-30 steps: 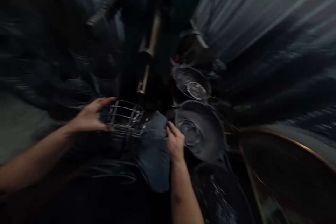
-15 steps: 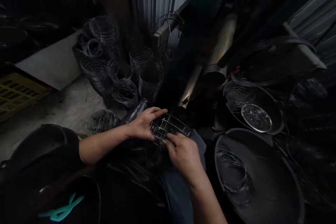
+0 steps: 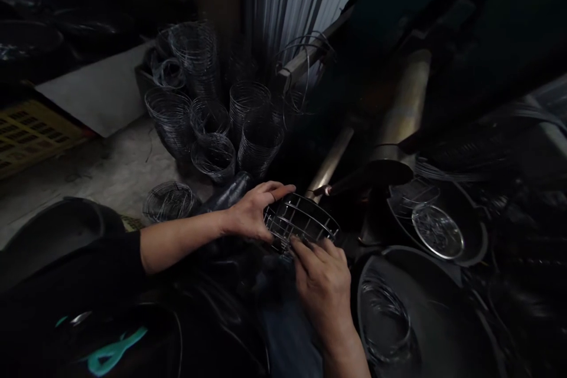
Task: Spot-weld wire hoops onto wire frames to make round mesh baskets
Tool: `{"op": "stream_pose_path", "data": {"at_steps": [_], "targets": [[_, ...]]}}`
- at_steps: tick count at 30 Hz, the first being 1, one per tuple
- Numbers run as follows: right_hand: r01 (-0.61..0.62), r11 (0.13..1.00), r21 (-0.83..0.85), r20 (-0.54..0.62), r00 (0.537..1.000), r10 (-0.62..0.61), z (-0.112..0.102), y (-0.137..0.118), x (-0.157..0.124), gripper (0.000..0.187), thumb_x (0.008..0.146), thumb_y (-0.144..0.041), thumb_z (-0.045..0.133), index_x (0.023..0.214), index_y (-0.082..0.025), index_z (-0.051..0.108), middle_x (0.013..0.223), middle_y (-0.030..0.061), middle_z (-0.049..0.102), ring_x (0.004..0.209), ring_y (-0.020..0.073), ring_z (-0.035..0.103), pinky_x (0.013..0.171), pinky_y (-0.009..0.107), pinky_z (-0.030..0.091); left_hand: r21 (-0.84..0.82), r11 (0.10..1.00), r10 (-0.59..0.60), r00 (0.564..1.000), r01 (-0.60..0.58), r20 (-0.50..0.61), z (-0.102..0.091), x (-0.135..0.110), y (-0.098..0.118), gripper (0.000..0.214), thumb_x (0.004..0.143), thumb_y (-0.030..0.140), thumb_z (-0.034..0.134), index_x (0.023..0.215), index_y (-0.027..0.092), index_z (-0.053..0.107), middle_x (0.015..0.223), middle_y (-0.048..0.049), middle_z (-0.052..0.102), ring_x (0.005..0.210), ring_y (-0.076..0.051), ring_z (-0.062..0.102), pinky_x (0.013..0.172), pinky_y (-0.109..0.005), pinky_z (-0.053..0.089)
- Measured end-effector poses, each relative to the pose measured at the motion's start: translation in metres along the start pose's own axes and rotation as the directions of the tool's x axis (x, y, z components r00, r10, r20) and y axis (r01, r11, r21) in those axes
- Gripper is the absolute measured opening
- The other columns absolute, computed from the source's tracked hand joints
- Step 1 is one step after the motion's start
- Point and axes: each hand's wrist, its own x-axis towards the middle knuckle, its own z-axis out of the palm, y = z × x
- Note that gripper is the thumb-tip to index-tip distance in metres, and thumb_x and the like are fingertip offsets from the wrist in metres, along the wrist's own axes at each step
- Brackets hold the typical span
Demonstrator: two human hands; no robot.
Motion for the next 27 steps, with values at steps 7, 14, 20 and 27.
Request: {"op": "stream_pose_path", "data": {"at_steps": [7, 14, 20, 27], "targets": [[0.004, 0.999, -0.050, -0.027, 1.000, -0.006, -0.007, 0.028, 0.025, 0.023, 0.092, -0.021, 0.052, 0.095, -0.016, 0.074, 0.078, 0.0049, 0.071, 0.069, 0.0167, 0.058, 0.065, 0.030, 0.044, -0.071, 0.997, -0.035, 0.999, 0.034, -0.019, -0.001, 0.034, -0.001, 0.107, 0.044, 0.036, 0.087, 0.142, 0.023, 0.044, 0.132, -0.0107, 0.049, 0.120, -0.032, 0.051, 0.107, -0.048, 0.042], [-0.059, 0.997, 0.045, -0.022, 0.998, 0.060, -0.009, 0.044, 0.035, 0.021, 0.090, -0.024, 0.056, 0.096, -0.019, 0.075, 0.078, 0.0047, 0.072, 0.071, 0.0177, 0.060, 0.070, 0.032, 0.050, -0.114, 0.992, -0.054, 0.998, 0.052, -0.015, -0.001, 0.050, -0.002, 0.106, 0.044, 0.037, 0.087, 0.140, 0.019, 0.046, 0.131, -0.0115, 0.049, 0.122, -0.032, 0.051, 0.106, -0.046, 0.043], [-0.049, 0.997, 0.057, -0.036, 0.998, 0.051, -0.006, 0.046, 0.040, 0.020, 0.090, -0.025, 0.058, 0.096, -0.018, 0.075, 0.075, 0.0040, 0.071, 0.066, 0.0162, 0.058, 0.065, 0.030, 0.050, -0.156, 0.987, -0.049, 0.999, 0.046, -0.012, 0.000, 0.058, -0.006, 0.105, 0.041, 0.033, 0.087, 0.137, 0.018, 0.049, 0.126, -0.0103, 0.052, 0.113, -0.029, 0.057, 0.101, -0.044, 0.049], [-0.146, 0.988, 0.043, -0.081, 0.986, 0.149, -0.007, 0.058, 0.054, 0.027, 0.091, -0.038, 0.056, 0.093, -0.021, 0.077, 0.078, 0.0046, 0.073, 0.068, 0.0174, 0.064, 0.067, 0.030, 0.052, -0.125, 0.987, -0.099, 0.995, 0.096, -0.013, -0.004, 0.076, -0.007, 0.107, 0.042, 0.031, 0.086, 0.140, 0.016, 0.047, 0.131, -0.0121, 0.050, 0.119, -0.030, 0.054, 0.103, -0.042, 0.047]]}}
